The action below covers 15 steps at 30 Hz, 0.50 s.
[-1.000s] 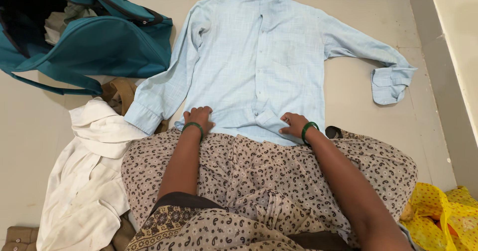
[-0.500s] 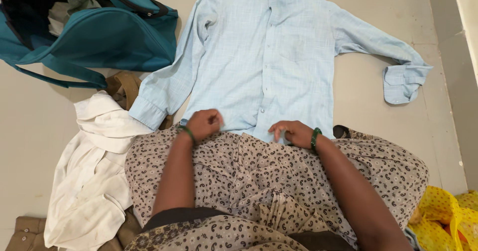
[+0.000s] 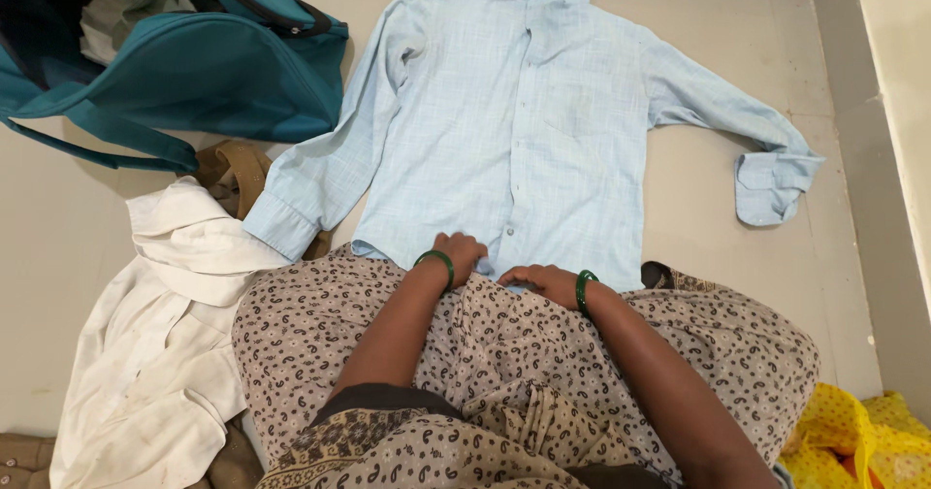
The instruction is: The person sits on the floor and folds a light blue long-sleeved shirt. They smooth the fabric, fold the sleeves inward, and button the shirt while arranging it on the floor.
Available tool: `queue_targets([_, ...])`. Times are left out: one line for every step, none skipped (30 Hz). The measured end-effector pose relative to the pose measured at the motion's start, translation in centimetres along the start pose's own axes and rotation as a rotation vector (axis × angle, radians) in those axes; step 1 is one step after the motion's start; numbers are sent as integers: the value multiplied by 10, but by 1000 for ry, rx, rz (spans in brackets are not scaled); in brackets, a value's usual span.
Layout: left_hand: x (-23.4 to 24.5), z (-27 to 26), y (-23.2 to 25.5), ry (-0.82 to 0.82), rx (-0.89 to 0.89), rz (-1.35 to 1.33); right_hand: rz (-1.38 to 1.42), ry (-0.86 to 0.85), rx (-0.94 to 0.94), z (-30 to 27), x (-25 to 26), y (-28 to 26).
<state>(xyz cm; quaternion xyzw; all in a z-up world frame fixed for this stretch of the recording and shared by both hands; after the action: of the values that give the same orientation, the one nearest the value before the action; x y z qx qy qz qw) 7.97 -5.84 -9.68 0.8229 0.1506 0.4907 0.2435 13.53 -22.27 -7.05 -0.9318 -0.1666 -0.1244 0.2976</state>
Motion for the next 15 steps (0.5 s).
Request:
queue_targets([-3,0,-1,-42,-16,-42,-26,-10,-10,1,0,0])
queue_targets([1,-3,1,13,-88,-103,-52,-21,-20,2,1,0])
queue_targets([4,-8,4,66,-159,-162,-67,-27,-46,3,0,1])
queue_targets([7,-13,7,119,-231,-220,-83,-32,-71,3,0,3])
queue_targets([3,-12,6,59,-163,-269,-98,-39,-96,4,0,4])
queue_targets([-3,-9,7,-3,-94,-318,-37,-60,-27,5,4,2])
queue_targets([-6,-6,6,-63,-26,-368,22,-83,41,4,11,0])
queue_targets([-8,-5,7,-112,-2,-343,82,-106,108,6,16,-2])
queue_targets([-10,-4,7,-159,22,-320,51,-17,78,11,30,2])
queue_targets([-13,-1,6,-206,46,-298,19,72,48,19,48,7])
queue_targets([-14,3,7,-199,-4,-267,140,209,39,31,75,11])
queue_targets([-18,8,6,-192,-53,-236,261,347,29,42,103,17])
queue_targets([-22,16,5,-182,-102,-200,373,445,14,54,128,24])
queue_targets([-31,27,1,-203,-34,-277,485,543,-1,64,152,31])
queue_targets([-41,38,-2,-226,32,-355,492,638,-2,75,173,35])
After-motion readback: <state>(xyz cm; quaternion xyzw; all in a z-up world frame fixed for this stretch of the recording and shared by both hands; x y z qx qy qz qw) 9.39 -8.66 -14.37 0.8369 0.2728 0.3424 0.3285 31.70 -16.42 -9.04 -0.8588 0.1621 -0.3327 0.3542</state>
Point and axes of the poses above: each hand's wrist, its own z-axis towards the middle knuckle, its own x-axis out of the back of the hand, y = z × x, the point moved 6 cm from there along z, towards the middle knuckle, and after that the axes turned 11 degrees about -x, right-handed, at the moved point
